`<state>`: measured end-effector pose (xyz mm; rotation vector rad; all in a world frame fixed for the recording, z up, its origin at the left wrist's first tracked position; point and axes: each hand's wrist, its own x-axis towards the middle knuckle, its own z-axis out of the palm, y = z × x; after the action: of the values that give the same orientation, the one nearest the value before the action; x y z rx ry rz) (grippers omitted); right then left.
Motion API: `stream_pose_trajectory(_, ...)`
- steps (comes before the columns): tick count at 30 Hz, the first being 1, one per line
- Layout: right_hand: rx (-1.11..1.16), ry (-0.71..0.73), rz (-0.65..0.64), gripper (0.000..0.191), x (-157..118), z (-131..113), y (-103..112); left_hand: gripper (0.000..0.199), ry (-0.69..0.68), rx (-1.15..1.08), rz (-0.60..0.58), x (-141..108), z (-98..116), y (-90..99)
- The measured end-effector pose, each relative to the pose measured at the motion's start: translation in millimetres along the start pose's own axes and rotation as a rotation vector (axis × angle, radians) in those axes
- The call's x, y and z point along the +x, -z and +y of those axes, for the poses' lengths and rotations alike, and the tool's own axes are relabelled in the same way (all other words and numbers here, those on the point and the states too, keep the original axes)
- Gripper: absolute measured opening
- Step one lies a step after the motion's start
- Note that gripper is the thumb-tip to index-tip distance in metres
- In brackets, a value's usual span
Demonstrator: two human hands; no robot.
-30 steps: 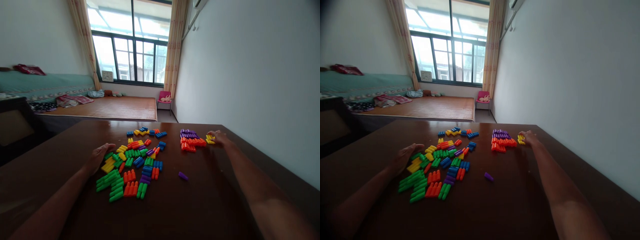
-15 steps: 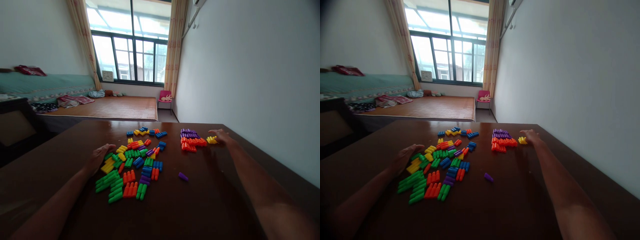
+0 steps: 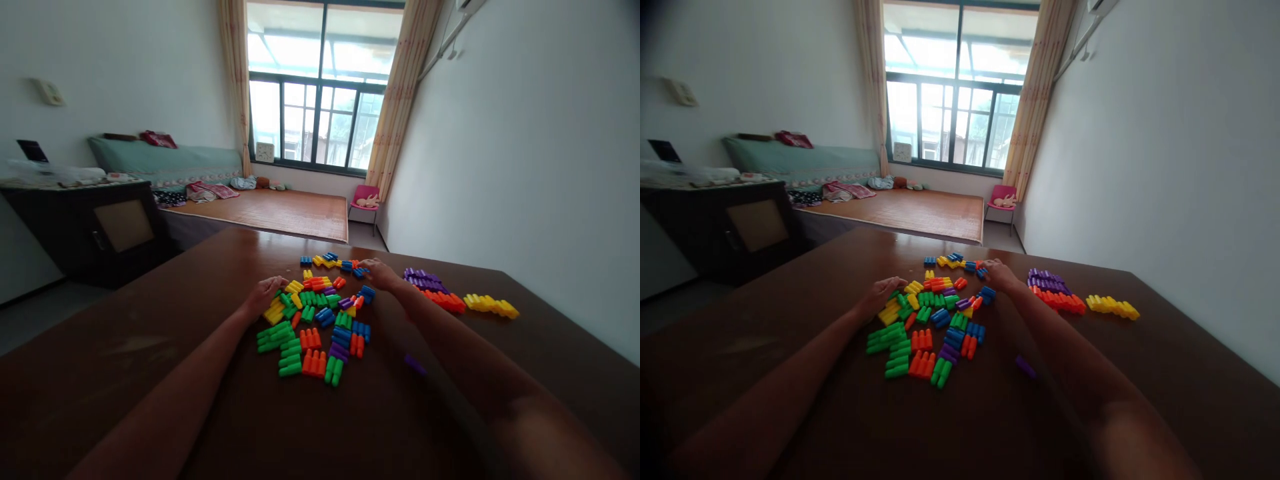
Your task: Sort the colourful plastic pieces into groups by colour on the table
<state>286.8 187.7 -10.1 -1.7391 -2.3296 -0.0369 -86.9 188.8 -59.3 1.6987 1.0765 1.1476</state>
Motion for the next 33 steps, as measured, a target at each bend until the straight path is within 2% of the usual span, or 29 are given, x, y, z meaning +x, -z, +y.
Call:
stream_pose_trajectory(4,-0.002,-0.118,-0.016,0.046,49,-20,-20,0.055,-0.033,0.061,-0.015,1,-4,-0.3)
stream_pose_trajectory(7,-0.016,-0.150,-0.053,0.052,79,-36,-28,0.055,-0.056,0.091,-0.043,1,-5,-0.1)
stream_pose_trajectory(13,0.003,-0.217,-0.138,0.061,114,-52,-37,0.055,-0.087,0.139,-0.051,0,-6,0.1)
stream_pose_trajectory(17,0.002,-0.134,-0.160,0.061,112,-56,-40,0.054,-0.078,0.109,-0.036,0,-9,-1.5)
stream_pose_trajectory(21,0.034,-0.034,-0.199,0.057,91,-66,-39,0.053,-0.080,0.107,-0.046,2,-11,-2.3)
stream_pose_trajectory(27,0.216,0.132,-0.319,0.049,54,-71,-15,0.052,-0.131,0.178,-0.027,3,-10,-1.0)
stream_pose_trajectory(30,0.214,0.078,-0.190,0.041,59,-70,-3,0.051,-0.152,0.190,-0.036,4,-10,-1.1)
stream_pose_trajectory(33,0.163,0.007,-0.033,0.032,77,-80,-7,0.051,-0.179,0.227,-0.045,5,-12,-1.2)
